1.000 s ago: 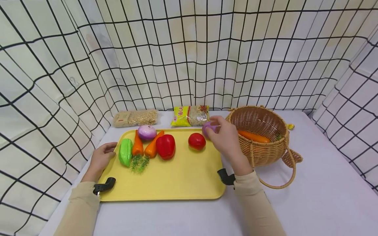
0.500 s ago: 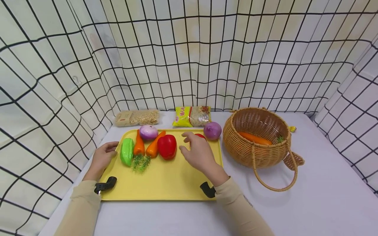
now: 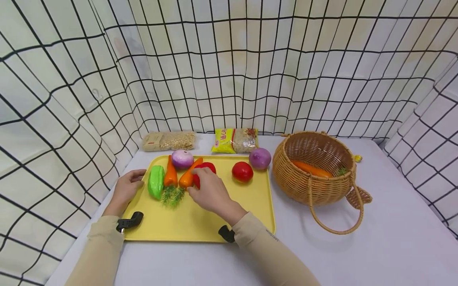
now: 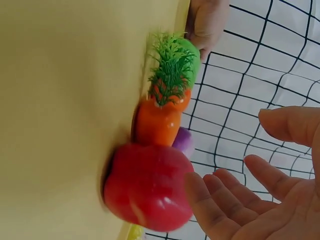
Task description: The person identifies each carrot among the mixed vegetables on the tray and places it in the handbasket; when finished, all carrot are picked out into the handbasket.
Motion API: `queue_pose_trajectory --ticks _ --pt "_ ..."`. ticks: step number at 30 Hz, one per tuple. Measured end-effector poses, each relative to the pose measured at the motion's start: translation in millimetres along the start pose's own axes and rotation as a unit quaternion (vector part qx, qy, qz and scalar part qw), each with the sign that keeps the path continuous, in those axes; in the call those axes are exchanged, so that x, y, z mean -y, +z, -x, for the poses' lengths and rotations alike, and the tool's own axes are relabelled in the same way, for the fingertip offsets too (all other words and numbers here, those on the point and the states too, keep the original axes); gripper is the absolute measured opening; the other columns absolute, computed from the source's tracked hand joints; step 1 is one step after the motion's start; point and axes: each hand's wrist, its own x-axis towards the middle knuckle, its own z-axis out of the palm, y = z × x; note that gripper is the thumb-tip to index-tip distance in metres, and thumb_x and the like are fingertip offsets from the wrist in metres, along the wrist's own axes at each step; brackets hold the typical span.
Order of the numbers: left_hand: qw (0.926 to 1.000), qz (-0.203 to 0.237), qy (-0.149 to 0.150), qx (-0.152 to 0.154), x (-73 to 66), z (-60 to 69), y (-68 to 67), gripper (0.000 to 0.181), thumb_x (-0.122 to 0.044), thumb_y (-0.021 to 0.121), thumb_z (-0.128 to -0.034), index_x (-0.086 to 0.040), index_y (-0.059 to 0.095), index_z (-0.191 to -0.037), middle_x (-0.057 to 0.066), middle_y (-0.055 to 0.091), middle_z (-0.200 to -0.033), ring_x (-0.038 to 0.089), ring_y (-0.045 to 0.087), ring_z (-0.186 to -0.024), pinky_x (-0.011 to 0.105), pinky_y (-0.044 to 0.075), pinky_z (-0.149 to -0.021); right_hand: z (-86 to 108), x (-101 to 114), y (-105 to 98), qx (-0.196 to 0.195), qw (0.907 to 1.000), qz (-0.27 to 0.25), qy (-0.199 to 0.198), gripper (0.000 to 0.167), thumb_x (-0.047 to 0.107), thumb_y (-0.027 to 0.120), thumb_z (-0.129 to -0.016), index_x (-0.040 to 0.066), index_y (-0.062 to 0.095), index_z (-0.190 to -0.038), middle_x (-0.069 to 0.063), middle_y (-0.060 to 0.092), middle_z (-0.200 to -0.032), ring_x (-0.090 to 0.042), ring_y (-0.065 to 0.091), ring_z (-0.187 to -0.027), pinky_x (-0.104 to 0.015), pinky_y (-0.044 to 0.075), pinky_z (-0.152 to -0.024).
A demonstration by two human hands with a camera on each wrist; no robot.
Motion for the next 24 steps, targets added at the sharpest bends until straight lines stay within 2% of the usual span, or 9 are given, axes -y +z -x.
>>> queue_pose_trajectory --ticks 7,14,24 --pt "1.0000 0.000 -0.001 0.002 -3.8 -0.6 -0.4 0.045 -0.001 0.047 -0.0945 -0.002 0.051 -0.139 0.022 0.053 -0.133 0.034 0.049 -0.121 0.042 0.042 -0.097 -15.5 4.3 13.8 0.002 0.9986 -0.052 0.008 0.044 0.023 0.071 -0.089 0.006 0.060 -0.128 -0.009 0.064 -0.121 -0.025 0.058 -0.095 -0.030 0.049 -0.079" --pt "1.0000 -0.001 -0.002 0.000 -3.9 -0.3 -0.1 0.044 -0.001 0.047 -0.0952 -0.002 0.051 -0.139 0.022 0.054 -0.133 0.033 0.050 -0.121 0.042 0.042 -0.097 -26.4 6.7 30.8 -0.032 0.9888 -0.130 0.066 0.043 0.022 0.070 -0.088 0.008 0.061 -0.128 -0.008 0.065 -0.124 -0.027 0.062 -0.103 -0.033 0.051 -0.084" --pt "1.0000 -0.006 -0.002 -0.005 1.8 -2.7 0.9 0.045 -0.002 0.047 -0.0941 -0.003 0.052 -0.139 0.020 0.055 -0.134 0.031 0.051 -0.120 0.040 0.042 -0.095 -37.7 6.4 42.3 -0.039 0.9860 -0.121 0.108 0.042 0.023 0.071 -0.087 0.010 0.062 -0.126 -0.007 0.064 -0.124 -0.021 0.059 -0.093 -0.032 0.049 -0.079"
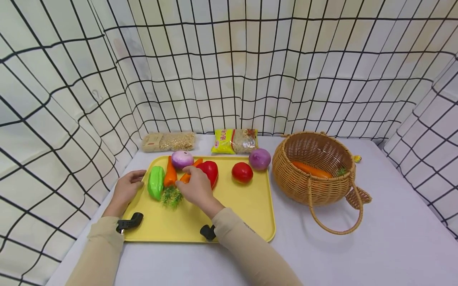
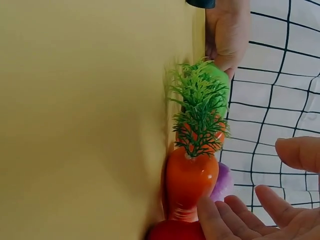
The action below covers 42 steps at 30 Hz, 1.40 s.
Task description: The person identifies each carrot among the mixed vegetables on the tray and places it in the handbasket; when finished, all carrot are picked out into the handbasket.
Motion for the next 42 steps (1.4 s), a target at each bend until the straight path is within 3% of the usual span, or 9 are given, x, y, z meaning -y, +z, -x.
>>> queue_pose_trajectory --ticks 7,15,28,36,42 --pt "1.0000 0.002 0.001 0.001 0.2 -1.0 0.6 0.045 -0.002 0.048 -0.0938 -0.003 0.053 -0.139 0.020 0.055 -0.133 0.031 0.051 -0.119 0.038 0.043 -0.093 -10.4 -1.3 5.3 -0.016 0.9993 0.008 0.032 0.047 0.024 0.073 -0.085 0.010 0.062 -0.128 -0.007 0.061 -0.125 -0.022 0.055 -0.103 -0.036 0.049 -0.087" --pt "1.0000 0.000 -0.007 -0.001 -0.3 -1.0 0.7 0.045 -0.002 0.048 -0.0937 -0.003 0.053 -0.139 0.020 0.055 -0.132 0.031 0.051 -0.119 0.037 0.043 -0.092 -21.4 -5.0 18.5 -0.039 0.9974 0.005 0.060 0.047 0.024 0.077 -0.081 0.009 0.064 -0.124 -0.009 0.058 -0.119 -0.022 0.053 -0.094 -0.034 0.047 -0.080" --pt "1.0000 0.005 -0.008 -0.001 -2.9 -0.8 1.5 0.045 -0.001 0.048 -0.0937 -0.003 0.053 -0.138 0.021 0.055 -0.130 0.032 0.051 -0.119 0.038 0.044 -0.093 -21.1 -5.2 24.9 -0.022 0.9952 0.050 0.081 0.041 0.026 0.076 -0.082 0.011 0.066 -0.119 -0.017 0.044 -0.139 -0.033 0.050 -0.120 -0.042 0.043 -0.101" --pt "1.0000 0.000 -0.007 -0.002 -2.2 -2.9 2.7 0.045 -0.002 0.047 -0.0944 -0.004 0.052 -0.139 0.021 0.055 -0.131 0.033 0.050 -0.121 0.041 0.044 -0.095 -18.7 -14.4 24.1 -0.038 0.9948 0.034 0.089 0.035 0.022 0.079 -0.080 0.014 0.066 -0.112 -0.015 0.048 -0.134 -0.030 0.048 -0.121 -0.040 0.044 -0.099" --pt "0.9999 0.002 -0.010 -0.006 -0.4 -3.7 2.3 0.045 -0.001 0.047 -0.0942 -0.003 0.052 -0.139 0.020 0.054 -0.132 0.033 0.050 -0.121 0.042 0.043 -0.097 -12.6 -15.8 20.9 -0.026 0.9940 0.054 0.092 0.030 0.023 0.079 -0.078 0.017 0.064 -0.103 -0.011 0.049 -0.125 -0.027 0.052 -0.109 -0.036 0.046 -0.089"
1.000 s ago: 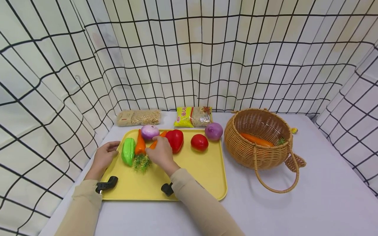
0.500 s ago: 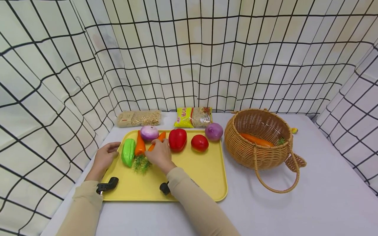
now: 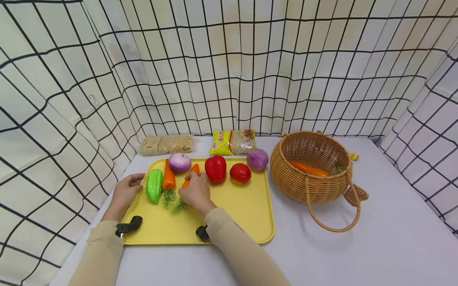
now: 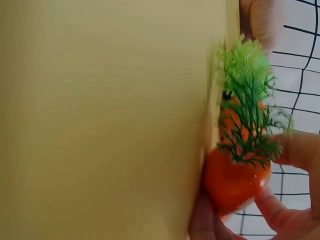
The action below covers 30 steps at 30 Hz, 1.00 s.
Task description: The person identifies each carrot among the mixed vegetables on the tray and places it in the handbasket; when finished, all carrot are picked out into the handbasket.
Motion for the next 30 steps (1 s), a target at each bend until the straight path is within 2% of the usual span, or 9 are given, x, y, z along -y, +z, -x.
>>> queue_pose_trajectory --ticks 7,11,15,20,27,30 --pt "1.0000 0.001 -0.001 0.001 -0.8 1.8 -0.8 0.045 -0.001 0.048 -0.0940 -0.004 0.053 -0.139 0.020 0.055 -0.133 0.032 0.051 -0.120 0.041 0.044 -0.096 10.0 -1.6 -10.3 0.038 0.9984 0.041 -0.008 0.025 0.024 0.078 -0.078 0.018 0.063 -0.097 -0.008 0.051 -0.111 -0.023 0.050 -0.093 -0.032 0.044 -0.074" --pt "1.0000 0.000 0.005 0.003 -2.6 3.5 -1.6 0.045 -0.002 0.047 -0.0941 -0.003 0.052 -0.139 0.021 0.055 -0.132 0.033 0.051 -0.120 0.042 0.044 -0.095 14.2 -4.2 -15.8 0.067 0.9947 0.069 -0.037 0.023 0.023 0.078 -0.078 0.016 0.064 -0.096 -0.004 0.054 -0.100 -0.021 0.049 -0.096 -0.030 0.042 -0.074" --pt "0.9999 -0.005 0.009 0.005 -3.7 3.9 -1.0 0.045 -0.002 0.046 -0.0941 -0.002 0.052 -0.139 0.023 0.054 -0.132 0.034 0.051 -0.120 0.044 0.045 -0.095 18.6 -7.8 -20.2 0.082 0.9920 0.077 -0.057 0.027 0.017 0.079 -0.074 0.016 0.064 -0.096 -0.003 0.054 -0.098 -0.021 0.049 -0.097 -0.030 0.042 -0.076" --pt "1.0000 -0.004 0.003 0.008 -2.3 3.4 0.1 0.046 -0.003 0.046 -0.0940 -0.003 0.051 -0.139 0.022 0.053 -0.132 0.035 0.050 -0.121 0.044 0.045 -0.095 21.3 -14.3 -23.0 0.096 0.9908 0.064 -0.070 0.034 0.011 0.082 -0.070 0.017 0.062 -0.098 -0.001 0.054 -0.098 -0.018 0.049 -0.093 -0.030 0.043 -0.077" --pt "0.9999 -0.010 0.002 0.004 -2.3 3.9 -0.7 0.047 -0.002 0.045 -0.0933 -0.003 0.051 -0.140 0.022 0.053 -0.133 0.035 0.050 -0.122 0.044 0.044 -0.095 22.4 -19.4 -29.4 0.089 0.9944 0.015 -0.054 0.031 0.014 0.077 -0.076 0.017 0.061 -0.102 -0.003 0.055 -0.103 -0.020 0.050 -0.086 -0.030 0.042 -0.071" --pt "0.9999 -0.013 0.005 0.003 -3.4 3.4 -0.8 0.047 -0.003 0.045 -0.0932 -0.003 0.051 -0.139 0.022 0.054 -0.132 0.035 0.051 -0.121 0.043 0.044 -0.095 23.0 -20.6 -34.2 0.077 0.9958 -0.012 -0.048 0.028 0.015 0.076 -0.078 0.016 0.062 -0.102 -0.003 0.058 -0.105 -0.020 0.052 -0.089 -0.031 0.045 -0.075"
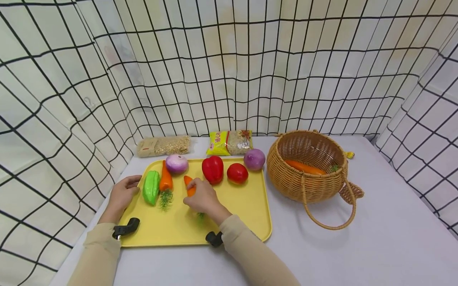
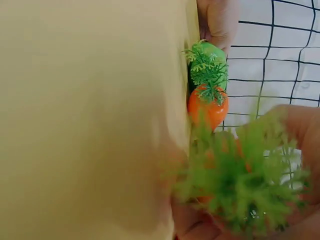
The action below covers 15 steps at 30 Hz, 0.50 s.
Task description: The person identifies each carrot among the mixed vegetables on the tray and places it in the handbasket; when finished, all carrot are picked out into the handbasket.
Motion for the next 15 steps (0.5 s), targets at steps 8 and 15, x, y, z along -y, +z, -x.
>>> queue_pose_trajectory --ticks 8,15 --pt "1.0000 0.002 0.004 -0.002 -1.8 -1.5 -0.9 0.047 -0.002 0.045 -0.0931 -0.003 0.051 -0.139 0.022 0.055 -0.131 0.034 0.052 -0.119 0.040 0.045 -0.091 5.1 -0.6 -13.7 -0.026 0.9993 -0.024 -0.009 0.022 0.016 0.072 -0.078 0.020 0.066 -0.100 -0.003 0.058 -0.109 -0.021 0.051 -0.091 -0.033 0.043 -0.075" --pt "1.0000 0.005 -0.001 0.002 0.0 -0.8 0.2 0.045 -0.002 0.045 -0.0942 -0.002 0.051 -0.139 0.022 0.054 -0.132 0.034 0.051 -0.120 0.040 0.044 -0.092 10.0 -0.4 -32.3 -0.044 0.9959 -0.059 -0.052 0.023 0.012 0.069 -0.079 0.019 0.070 -0.101 -0.002 0.058 -0.110 -0.020 0.053 -0.093 -0.032 0.048 -0.074"
